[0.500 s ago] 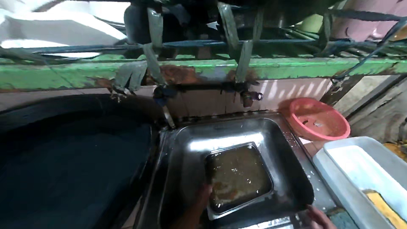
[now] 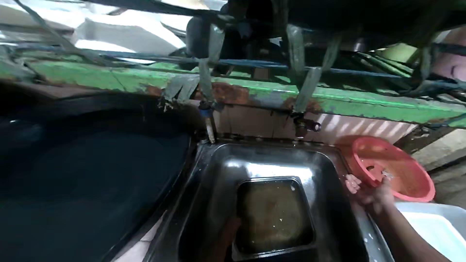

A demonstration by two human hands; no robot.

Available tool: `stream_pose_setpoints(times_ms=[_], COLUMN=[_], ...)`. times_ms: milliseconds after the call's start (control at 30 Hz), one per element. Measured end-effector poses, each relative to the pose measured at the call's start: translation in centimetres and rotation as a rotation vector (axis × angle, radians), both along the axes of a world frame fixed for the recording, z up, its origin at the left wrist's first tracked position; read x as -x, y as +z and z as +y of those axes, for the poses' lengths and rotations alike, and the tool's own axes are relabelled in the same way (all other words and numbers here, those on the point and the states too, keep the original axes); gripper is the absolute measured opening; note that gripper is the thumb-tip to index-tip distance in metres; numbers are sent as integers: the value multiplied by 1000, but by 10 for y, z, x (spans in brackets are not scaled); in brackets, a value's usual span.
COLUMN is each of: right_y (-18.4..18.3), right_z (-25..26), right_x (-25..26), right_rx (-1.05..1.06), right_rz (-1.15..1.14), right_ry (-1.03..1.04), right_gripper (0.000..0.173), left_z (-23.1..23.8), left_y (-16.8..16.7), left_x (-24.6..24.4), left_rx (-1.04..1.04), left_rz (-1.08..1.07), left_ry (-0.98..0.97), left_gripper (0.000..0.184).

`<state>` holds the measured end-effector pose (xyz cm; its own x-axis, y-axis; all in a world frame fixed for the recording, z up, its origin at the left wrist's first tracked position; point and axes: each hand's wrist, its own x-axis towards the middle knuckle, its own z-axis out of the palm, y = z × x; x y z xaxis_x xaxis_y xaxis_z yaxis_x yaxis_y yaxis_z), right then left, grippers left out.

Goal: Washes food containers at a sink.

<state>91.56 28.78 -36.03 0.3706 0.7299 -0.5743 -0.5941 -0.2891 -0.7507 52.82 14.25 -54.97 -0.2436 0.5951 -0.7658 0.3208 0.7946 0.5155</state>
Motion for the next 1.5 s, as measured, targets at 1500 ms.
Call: stream_pose_setpoints(times_ms=[1500], right_y=[-135], right_z=[-116], right_x=[67], right_rx=[562], right_rz=[-277], right_ry=[814], right_gripper=[37], left_z=[-66], left_y=[122], left_x=[48], left_rx=[-293], left_rz=[92], left_ry=[542], left_gripper=[53])
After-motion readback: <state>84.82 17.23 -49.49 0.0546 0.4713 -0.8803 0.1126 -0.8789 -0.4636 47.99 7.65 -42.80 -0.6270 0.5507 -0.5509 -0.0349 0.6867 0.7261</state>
